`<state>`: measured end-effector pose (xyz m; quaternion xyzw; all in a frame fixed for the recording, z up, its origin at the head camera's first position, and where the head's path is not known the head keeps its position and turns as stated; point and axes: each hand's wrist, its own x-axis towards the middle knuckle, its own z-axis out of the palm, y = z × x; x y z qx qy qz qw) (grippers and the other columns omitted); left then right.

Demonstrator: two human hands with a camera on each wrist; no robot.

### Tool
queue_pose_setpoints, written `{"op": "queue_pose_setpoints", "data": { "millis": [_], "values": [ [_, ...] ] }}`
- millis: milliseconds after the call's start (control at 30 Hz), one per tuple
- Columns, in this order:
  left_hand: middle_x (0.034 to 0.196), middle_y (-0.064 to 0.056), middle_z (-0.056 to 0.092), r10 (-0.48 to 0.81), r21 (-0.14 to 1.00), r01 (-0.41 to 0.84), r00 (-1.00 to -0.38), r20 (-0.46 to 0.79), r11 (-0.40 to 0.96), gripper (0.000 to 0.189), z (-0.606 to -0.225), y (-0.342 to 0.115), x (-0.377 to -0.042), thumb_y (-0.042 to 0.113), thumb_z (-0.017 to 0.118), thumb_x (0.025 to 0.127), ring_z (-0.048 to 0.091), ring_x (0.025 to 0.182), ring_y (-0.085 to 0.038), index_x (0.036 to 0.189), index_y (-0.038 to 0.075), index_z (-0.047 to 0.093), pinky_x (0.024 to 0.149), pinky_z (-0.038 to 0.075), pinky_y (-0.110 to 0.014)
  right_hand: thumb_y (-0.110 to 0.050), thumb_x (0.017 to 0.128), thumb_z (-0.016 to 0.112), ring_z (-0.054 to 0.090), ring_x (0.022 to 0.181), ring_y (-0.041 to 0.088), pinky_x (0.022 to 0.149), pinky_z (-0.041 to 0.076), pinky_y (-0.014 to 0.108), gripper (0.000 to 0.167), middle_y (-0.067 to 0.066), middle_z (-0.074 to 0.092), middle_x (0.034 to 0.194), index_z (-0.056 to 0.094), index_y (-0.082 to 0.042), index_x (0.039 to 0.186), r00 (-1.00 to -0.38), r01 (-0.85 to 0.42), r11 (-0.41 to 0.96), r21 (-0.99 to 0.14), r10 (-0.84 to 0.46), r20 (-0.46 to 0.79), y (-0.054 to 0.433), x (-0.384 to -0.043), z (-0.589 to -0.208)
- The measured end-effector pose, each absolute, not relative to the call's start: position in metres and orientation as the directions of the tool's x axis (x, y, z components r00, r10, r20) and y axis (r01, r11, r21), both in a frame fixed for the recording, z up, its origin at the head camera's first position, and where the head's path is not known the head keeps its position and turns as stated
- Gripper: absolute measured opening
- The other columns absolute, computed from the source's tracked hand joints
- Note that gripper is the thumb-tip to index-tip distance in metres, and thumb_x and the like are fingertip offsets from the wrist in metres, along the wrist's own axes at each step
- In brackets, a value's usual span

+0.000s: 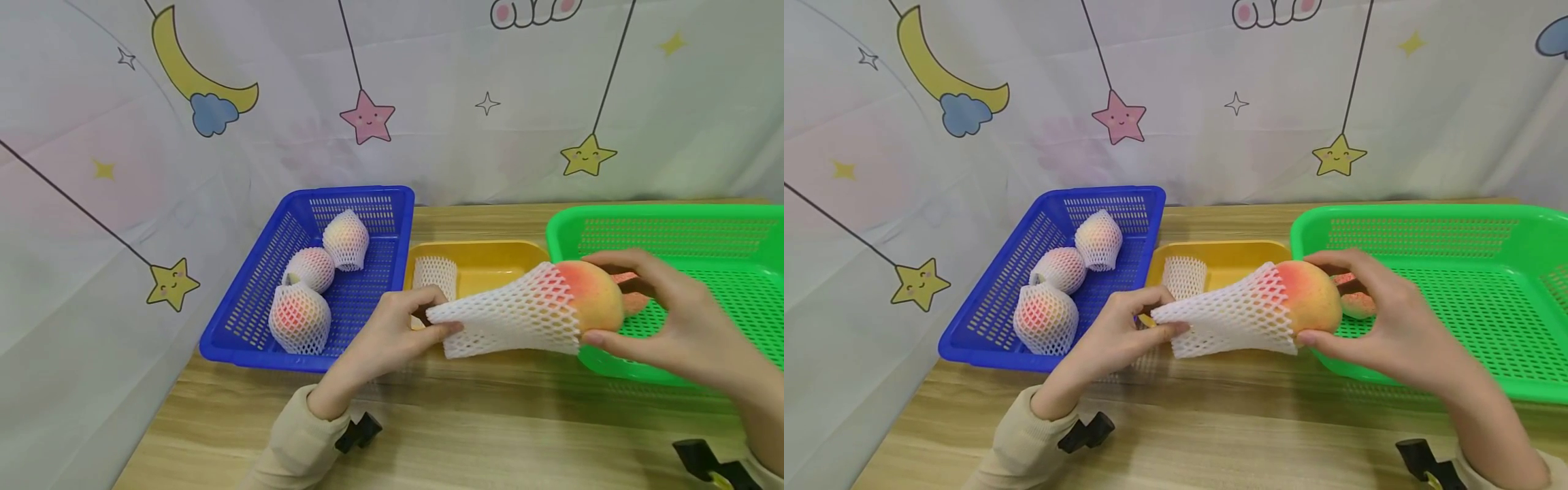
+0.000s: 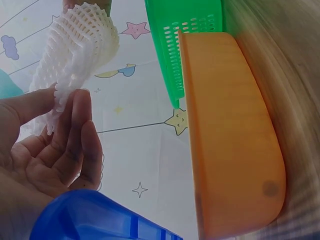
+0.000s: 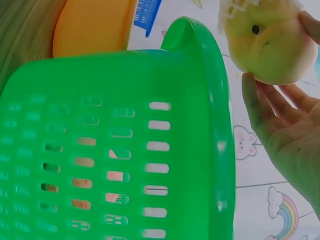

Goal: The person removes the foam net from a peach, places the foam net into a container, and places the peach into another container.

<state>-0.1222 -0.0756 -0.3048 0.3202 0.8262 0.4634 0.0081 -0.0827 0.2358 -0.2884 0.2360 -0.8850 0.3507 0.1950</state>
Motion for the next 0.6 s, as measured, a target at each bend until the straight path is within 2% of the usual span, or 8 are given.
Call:
{"op": "queue_pose_setpoints", "data": {
  "millis": [267,600],
  "values": [
    [0.082,-0.003,0.064,0.530,0.777,0.523,-0.794,0.296,0.349,0.008,-0.306,-0.077,-0.124,0.011,0.071,0.084,0.054,0.070,-0.003,0.085,0.009,0.063,0.063,0.049,-0.019,0.000,0.043,0.093,0.052,0.095,-0.004,0.079,0.037,0.008,0.089,-0.013,0.061,0.117,0.059,-0.009,0.125,-0.772,-0.603,0.615,-0.507,-0.291,0.565,0.244,-0.086,-0.288],
    [0.078,0.001,0.060,0.529,0.769,0.531,-0.793,0.303,0.356,0.008,-0.307,-0.077,-0.126,0.012,0.068,0.086,0.055,0.070,-0.004,0.083,0.012,0.061,0.062,0.048,-0.018,0.004,0.041,0.092,0.058,0.089,-0.008,0.081,0.041,0.004,0.090,-0.011,0.060,0.119,0.058,-0.006,0.125,-0.762,-0.612,0.609,-0.505,-0.284,0.581,0.251,-0.088,-0.287]
  ]
}}
